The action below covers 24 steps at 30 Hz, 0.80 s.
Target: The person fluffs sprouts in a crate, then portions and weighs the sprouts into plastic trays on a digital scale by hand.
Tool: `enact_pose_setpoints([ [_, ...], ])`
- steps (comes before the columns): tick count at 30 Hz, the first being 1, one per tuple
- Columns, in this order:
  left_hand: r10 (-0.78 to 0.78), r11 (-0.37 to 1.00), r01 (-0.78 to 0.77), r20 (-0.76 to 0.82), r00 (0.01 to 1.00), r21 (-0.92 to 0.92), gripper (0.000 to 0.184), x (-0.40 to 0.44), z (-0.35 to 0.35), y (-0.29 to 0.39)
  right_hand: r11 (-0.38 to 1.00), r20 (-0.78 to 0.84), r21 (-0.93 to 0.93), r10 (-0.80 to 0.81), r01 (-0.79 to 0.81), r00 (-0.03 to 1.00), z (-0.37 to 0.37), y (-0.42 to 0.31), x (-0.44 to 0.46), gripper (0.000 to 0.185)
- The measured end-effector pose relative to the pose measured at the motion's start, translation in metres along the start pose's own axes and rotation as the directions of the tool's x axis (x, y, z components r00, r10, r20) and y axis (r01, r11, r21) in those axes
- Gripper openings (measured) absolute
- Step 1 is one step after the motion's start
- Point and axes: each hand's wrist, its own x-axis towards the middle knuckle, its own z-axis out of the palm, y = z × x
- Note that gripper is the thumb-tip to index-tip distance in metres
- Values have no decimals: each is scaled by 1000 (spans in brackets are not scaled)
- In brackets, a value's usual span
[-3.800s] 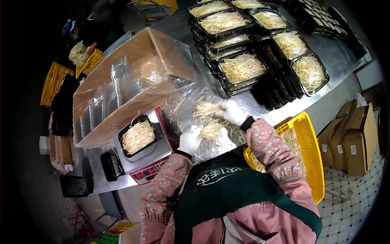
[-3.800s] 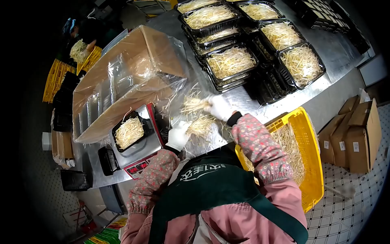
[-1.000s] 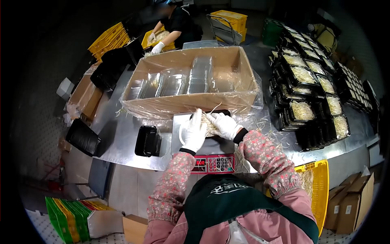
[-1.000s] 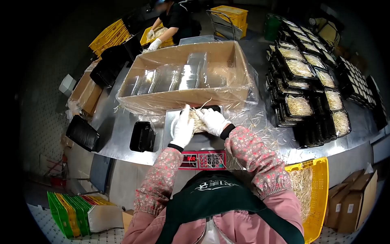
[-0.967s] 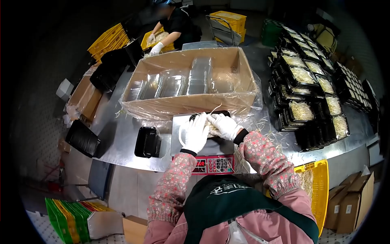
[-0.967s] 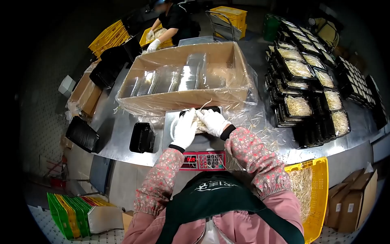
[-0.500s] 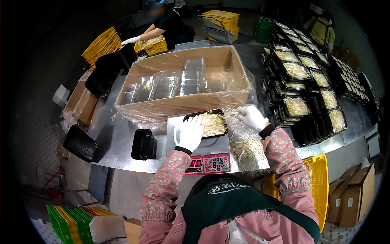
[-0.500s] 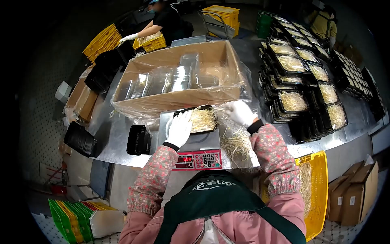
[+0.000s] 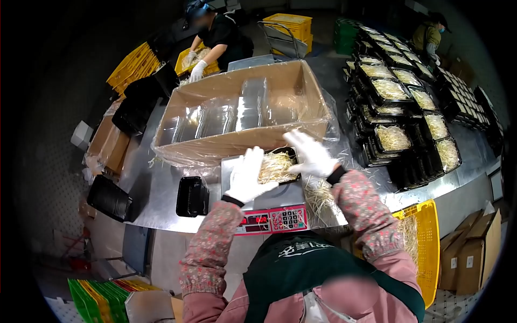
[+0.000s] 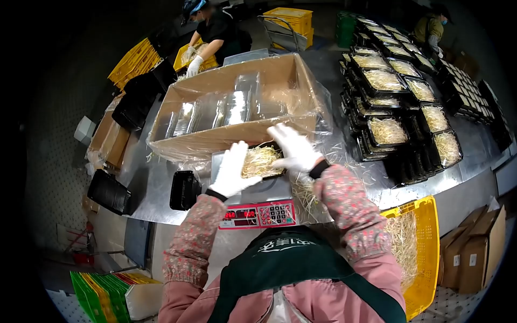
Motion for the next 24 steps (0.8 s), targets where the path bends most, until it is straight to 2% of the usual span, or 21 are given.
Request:
enact_pose_setpoints([
  [1, 6, 1000, -6, 36, 999, 16, 102, 10, 8, 7, 993, 88, -114, 21, -11, 996, 7, -20, 10, 102],
  [2, 58, 998, -59, 28, 998, 39, 97, 21, 19, 7, 975, 164, -221, 42, -5, 986, 15, -27, 19, 97],
  [3, 44, 997, -40, 65, 997, -65, 91, 27, 16, 12, 947, 237, -321, 73, 7, 969, 22, -27, 26, 92],
  [5, -49, 995, 72, 282, 958, -73, 85, 40, 6, 15, 963, 399, -257, 182, -81, 899, 20, -16, 28, 60],
  [6, -31, 998, 45, 240, 970, -54, 82, 42, 15, 5, 958, 232, -280, 130, -61, 964, 31, -7, 23, 28],
  [7, -16, 999, 23, 197, 980, -37, 79, 42, 15, 3, 969, 196, -229, 137, -91, 971, 30, -12, 19, 19],
  [9, -29, 1000, 28, 234, 972, 8, 75, 44, 16, 2, 963, 184, -265, 108, -57, 977, 45, -6, 14, 20],
  [11, 26, 998, -39, 224, 974, 53, 77, 44, 19, -2, 973, 163, -221, 104, -66, 981, 48, 8, 9, 20],
  [13, 22, 998, -36, 241, 970, 53, 78, 42, 14, 2, 989, 105, -116, 107, -95, 989, 27, 15, 1, 18],
  [14, 38, 997, -54, 249, 968, 57, 79, 42, 13, 2, 994, 18, -102, 42, -40, 999, 13, 21, -6, 16],
  [17, 62, 996, -77, 285, 956, 41, 86, 42, 5, 2, 992, -73, -103, 70, -77, 995, -23, 43, -32, 20],
  [19, 111, 994, -111, 198, 974, -12, 91, 34, -6, -2, 945, 75, -176, 292, -276, 953, -33, 61, -52, 23],
  [21, 109, 981, -89, 110, 988, -173, 92, 21, -19, -15, 825, 224, -457, 469, -333, 855, -25, 84, -69, 31],
  [22, 42, 952, -6, 111, 993, -308, 90, 16, -33, -12, 803, 214, -518, 456, -295, 864, -28, 78, -68, 33],
  [23, -3, 925, 17, 38, 999, -378, 82, 8, -26, -20, 776, 207, -577, 442, -256, 873, -30, 73, -66, 35],
  [24, -61, 927, 57, 2, 998, -369, 76, 5, -17, -23, 870, 114, -381, 382, -314, 917, -32, 57, -55, 38],
])
